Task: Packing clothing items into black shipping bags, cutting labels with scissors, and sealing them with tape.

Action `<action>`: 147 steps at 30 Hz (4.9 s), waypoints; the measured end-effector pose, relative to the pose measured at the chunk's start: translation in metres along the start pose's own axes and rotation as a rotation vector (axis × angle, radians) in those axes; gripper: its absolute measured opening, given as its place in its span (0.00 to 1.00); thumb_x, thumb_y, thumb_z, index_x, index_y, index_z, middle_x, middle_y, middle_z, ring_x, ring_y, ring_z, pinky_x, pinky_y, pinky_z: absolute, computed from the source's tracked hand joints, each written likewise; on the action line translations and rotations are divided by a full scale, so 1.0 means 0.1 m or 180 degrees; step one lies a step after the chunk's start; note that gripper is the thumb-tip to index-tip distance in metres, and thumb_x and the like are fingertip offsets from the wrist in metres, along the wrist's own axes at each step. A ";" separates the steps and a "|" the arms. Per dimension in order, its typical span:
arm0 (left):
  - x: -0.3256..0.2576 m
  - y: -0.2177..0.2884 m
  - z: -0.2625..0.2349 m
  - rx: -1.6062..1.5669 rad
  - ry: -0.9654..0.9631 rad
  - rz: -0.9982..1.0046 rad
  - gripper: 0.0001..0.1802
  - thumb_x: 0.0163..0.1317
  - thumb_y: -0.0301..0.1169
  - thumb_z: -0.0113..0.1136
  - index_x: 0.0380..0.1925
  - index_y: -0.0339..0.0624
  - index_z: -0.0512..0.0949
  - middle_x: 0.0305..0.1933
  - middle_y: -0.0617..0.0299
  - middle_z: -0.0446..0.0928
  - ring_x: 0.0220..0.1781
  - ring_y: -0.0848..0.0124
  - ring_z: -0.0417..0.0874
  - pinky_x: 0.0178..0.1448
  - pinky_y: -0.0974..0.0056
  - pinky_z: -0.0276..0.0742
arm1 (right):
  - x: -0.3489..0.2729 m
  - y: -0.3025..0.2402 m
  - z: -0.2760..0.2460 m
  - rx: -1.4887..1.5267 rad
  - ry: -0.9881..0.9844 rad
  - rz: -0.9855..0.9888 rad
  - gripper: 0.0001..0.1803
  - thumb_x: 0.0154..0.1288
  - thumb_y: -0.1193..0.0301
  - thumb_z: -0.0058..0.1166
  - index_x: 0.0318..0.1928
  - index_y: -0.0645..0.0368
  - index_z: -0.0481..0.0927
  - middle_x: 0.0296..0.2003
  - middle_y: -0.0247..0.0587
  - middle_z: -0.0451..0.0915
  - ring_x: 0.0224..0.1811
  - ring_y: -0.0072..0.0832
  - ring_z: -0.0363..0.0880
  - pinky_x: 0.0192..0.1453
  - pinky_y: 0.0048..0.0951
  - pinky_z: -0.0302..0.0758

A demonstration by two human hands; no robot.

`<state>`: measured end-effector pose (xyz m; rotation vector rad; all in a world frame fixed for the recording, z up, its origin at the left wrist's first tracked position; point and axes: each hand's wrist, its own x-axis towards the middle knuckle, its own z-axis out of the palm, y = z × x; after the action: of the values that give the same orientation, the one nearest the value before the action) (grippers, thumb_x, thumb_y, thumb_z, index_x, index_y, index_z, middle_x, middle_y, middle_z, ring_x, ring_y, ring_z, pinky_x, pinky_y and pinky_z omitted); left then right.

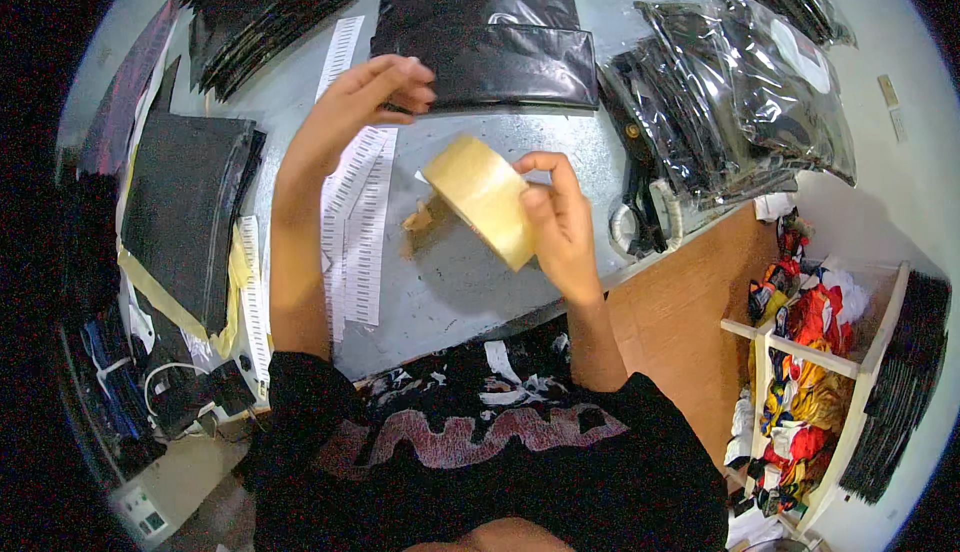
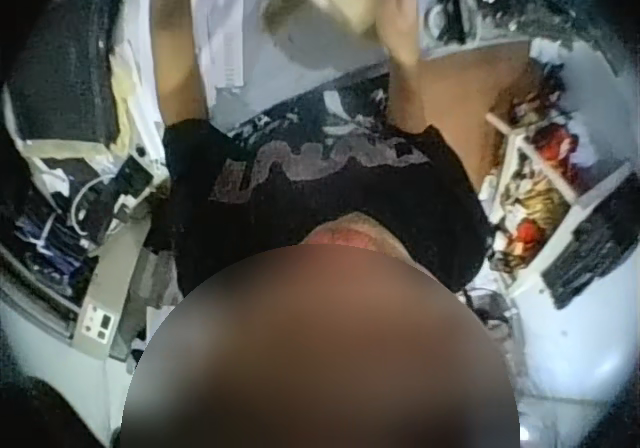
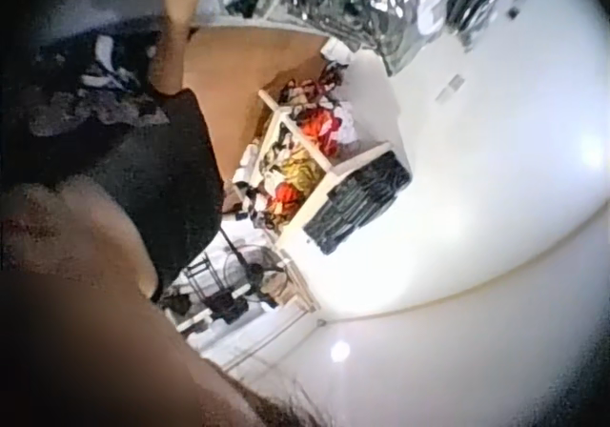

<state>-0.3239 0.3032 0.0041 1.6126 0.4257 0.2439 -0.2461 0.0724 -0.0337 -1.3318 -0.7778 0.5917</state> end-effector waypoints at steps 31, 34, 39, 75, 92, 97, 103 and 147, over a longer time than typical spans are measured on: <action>-0.39 0.25 1.11 0.1670 -0.0089 0.1371 0.06 0.52 0.27 0.61 0.28 0.35 0.77 0.36 0.58 0.79 0.41 0.68 0.79 0.49 0.66 0.71 | -0.41 0.31 -0.03 0.0273 0.1977 -0.0928 0.16 0.70 0.59 0.33 0.49 0.58 0.56 0.33 0.44 0.72 0.32 0.20 0.68 0.37 0.20 0.65; -0.37 0.23 1.14 0.1063 0.0033 0.1016 0.06 0.56 0.27 0.59 0.29 0.34 0.76 0.34 0.59 0.78 0.39 0.72 0.79 0.47 0.68 0.73 | -0.49 0.57 -0.06 0.0308 0.1931 -0.1478 0.15 0.69 0.60 0.35 0.46 0.57 0.55 0.31 0.41 0.71 0.30 0.21 0.65 0.36 0.22 0.64; -0.14 0.19 1.01 -0.0223 -0.0128 0.0014 0.09 0.58 0.33 0.57 0.29 0.38 0.77 0.32 0.62 0.79 0.37 0.78 0.78 0.42 0.71 0.73 | -0.62 0.63 -0.11 0.0596 0.1769 -0.1670 0.21 0.64 0.61 0.46 0.48 0.60 0.56 0.21 0.34 0.66 0.27 0.21 0.59 0.35 0.25 0.59; -0.14 0.03 0.96 -0.1535 -0.0968 -0.0707 0.29 0.58 0.28 0.50 0.60 0.38 0.57 0.42 0.46 0.78 0.44 0.64 0.81 0.54 0.64 0.72 | -0.67 0.31 -0.59 -0.0367 -0.1709 -0.0482 0.19 0.51 0.70 0.60 0.45 0.60 0.76 0.46 0.44 0.78 0.49 0.36 0.75 0.55 0.35 0.67; -0.22 -0.10 0.98 -0.1643 -0.1478 -0.0962 0.33 0.55 0.30 0.52 0.62 0.41 0.56 0.51 0.45 0.73 0.54 0.65 0.74 0.62 0.61 0.61 | -0.68 0.27 -0.64 -0.0509 -0.2017 -0.0422 0.20 0.51 0.71 0.58 0.47 0.60 0.76 0.47 0.43 0.77 0.52 0.37 0.73 0.57 0.36 0.66; -0.33 -0.18 1.05 -0.1852 -0.1308 -0.1099 0.33 0.53 0.30 0.53 0.61 0.40 0.58 0.52 0.48 0.73 0.54 0.66 0.72 0.62 0.64 0.58 | -0.65 0.28 -0.69 -0.0586 -0.2308 -0.0536 0.21 0.54 0.68 0.54 0.49 0.61 0.74 0.50 0.45 0.75 0.54 0.39 0.72 0.58 0.37 0.65; -0.50 -0.34 1.10 -0.2144 -0.0786 -0.1501 0.31 0.50 0.29 0.55 0.57 0.39 0.62 0.53 0.55 0.67 0.57 0.69 0.65 0.62 0.66 0.55 | -0.67 0.28 -0.71 -0.0850 -0.2216 -0.0834 0.21 0.53 0.68 0.54 0.49 0.59 0.74 0.49 0.43 0.75 0.54 0.41 0.71 0.59 0.39 0.63; -1.25 -0.10 0.30 -0.1806 0.0905 -0.0613 0.17 0.61 0.33 0.52 0.44 0.29 0.70 0.39 0.54 0.78 0.39 0.70 0.80 0.47 0.68 0.73 | 0.13 0.55 0.27 -0.2607 0.0095 -0.0566 0.08 0.45 0.72 0.61 0.28 0.56 0.77 0.38 0.35 0.74 0.51 0.41 0.62 0.58 0.39 0.57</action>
<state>-0.4259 0.2246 0.0037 0.9760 0.6590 0.4089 -0.2558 0.1077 -0.0843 -1.9751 -1.1631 0.0902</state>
